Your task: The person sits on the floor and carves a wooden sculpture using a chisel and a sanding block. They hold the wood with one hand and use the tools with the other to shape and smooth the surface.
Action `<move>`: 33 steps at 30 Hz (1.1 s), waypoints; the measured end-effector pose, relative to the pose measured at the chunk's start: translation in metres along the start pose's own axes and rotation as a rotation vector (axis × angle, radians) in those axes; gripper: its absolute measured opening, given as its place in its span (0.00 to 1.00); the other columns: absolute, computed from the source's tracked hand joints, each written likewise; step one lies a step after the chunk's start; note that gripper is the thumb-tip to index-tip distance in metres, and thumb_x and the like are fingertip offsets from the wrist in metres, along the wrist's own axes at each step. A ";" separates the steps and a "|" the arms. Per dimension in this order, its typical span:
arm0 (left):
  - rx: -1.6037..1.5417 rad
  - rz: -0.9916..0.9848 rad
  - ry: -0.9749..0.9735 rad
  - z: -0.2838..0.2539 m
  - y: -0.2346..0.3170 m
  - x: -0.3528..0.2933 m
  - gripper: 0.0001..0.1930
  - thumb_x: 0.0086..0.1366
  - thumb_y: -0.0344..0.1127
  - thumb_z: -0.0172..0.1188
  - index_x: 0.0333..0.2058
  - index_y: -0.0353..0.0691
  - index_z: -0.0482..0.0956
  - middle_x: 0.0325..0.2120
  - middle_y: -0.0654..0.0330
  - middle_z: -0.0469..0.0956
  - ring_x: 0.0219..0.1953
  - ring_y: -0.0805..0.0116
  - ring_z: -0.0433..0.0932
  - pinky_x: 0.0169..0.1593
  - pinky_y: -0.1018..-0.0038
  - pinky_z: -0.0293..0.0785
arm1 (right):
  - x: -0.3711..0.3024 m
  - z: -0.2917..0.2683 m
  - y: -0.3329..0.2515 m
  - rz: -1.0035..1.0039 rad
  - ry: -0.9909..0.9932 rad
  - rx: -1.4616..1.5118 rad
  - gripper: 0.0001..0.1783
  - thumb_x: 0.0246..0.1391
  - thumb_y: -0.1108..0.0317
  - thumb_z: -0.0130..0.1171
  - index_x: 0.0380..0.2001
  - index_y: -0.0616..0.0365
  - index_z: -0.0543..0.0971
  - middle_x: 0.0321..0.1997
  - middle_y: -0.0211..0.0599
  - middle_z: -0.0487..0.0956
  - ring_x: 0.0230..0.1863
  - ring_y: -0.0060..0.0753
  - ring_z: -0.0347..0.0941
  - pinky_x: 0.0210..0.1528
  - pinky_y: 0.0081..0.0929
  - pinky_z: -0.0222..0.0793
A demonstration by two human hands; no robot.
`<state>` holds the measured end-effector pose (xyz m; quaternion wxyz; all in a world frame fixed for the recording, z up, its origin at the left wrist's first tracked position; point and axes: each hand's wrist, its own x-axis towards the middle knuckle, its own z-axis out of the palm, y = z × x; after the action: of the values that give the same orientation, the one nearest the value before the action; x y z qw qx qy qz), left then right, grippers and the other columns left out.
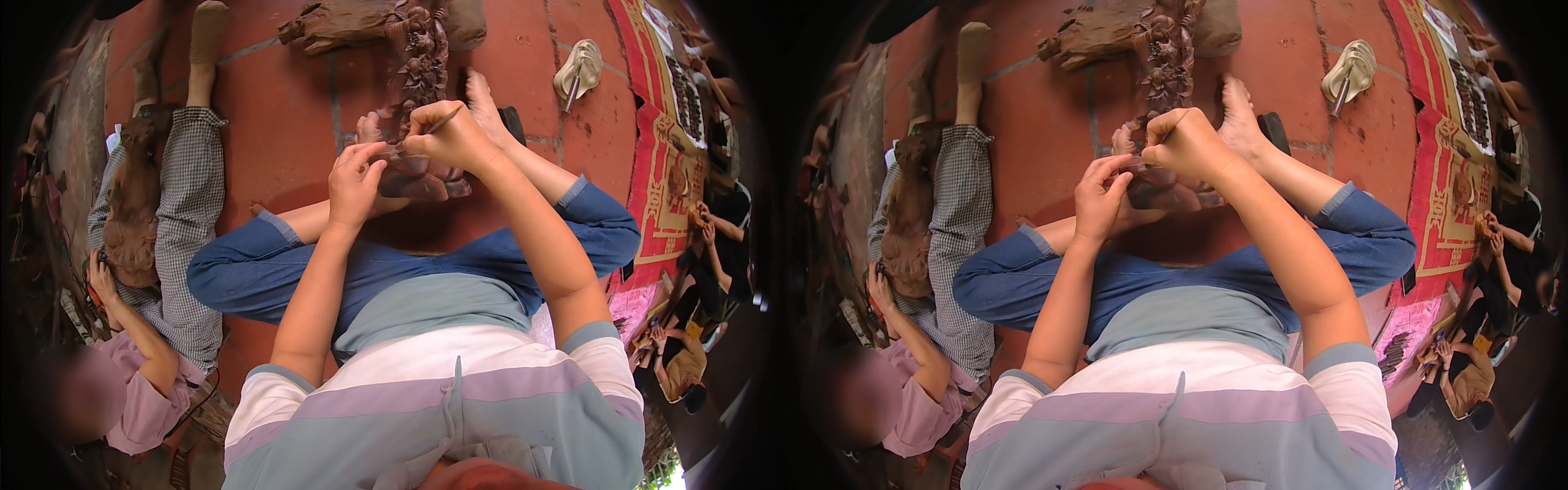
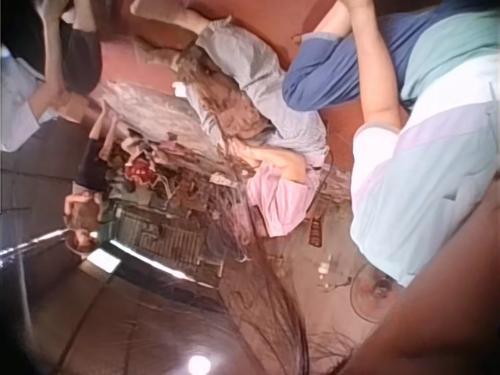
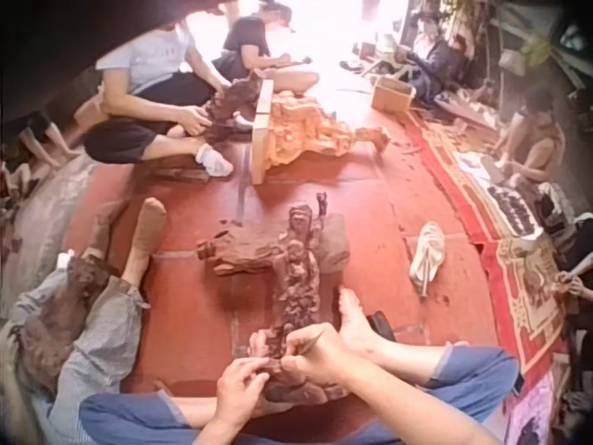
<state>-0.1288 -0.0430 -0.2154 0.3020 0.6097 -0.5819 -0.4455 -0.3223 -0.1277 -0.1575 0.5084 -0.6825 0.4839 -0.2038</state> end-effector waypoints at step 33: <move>0.135 -0.165 -0.027 0.025 -0.025 -0.014 0.51 0.43 0.41 0.75 0.64 0.35 0.56 0.52 0.46 0.67 0.54 0.47 0.66 0.58 0.62 0.63 | 0.000 0.002 0.010 0.096 -0.015 0.159 0.06 0.35 0.73 0.64 0.16 0.64 0.78 0.13 0.36 0.74 0.19 0.17 0.69 0.24 0.21 0.66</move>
<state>-0.1389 -0.0222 -0.2458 0.2147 0.6684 -0.5623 -0.4370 -0.3250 -0.1270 -0.1674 0.5737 -0.6176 0.4947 -0.2117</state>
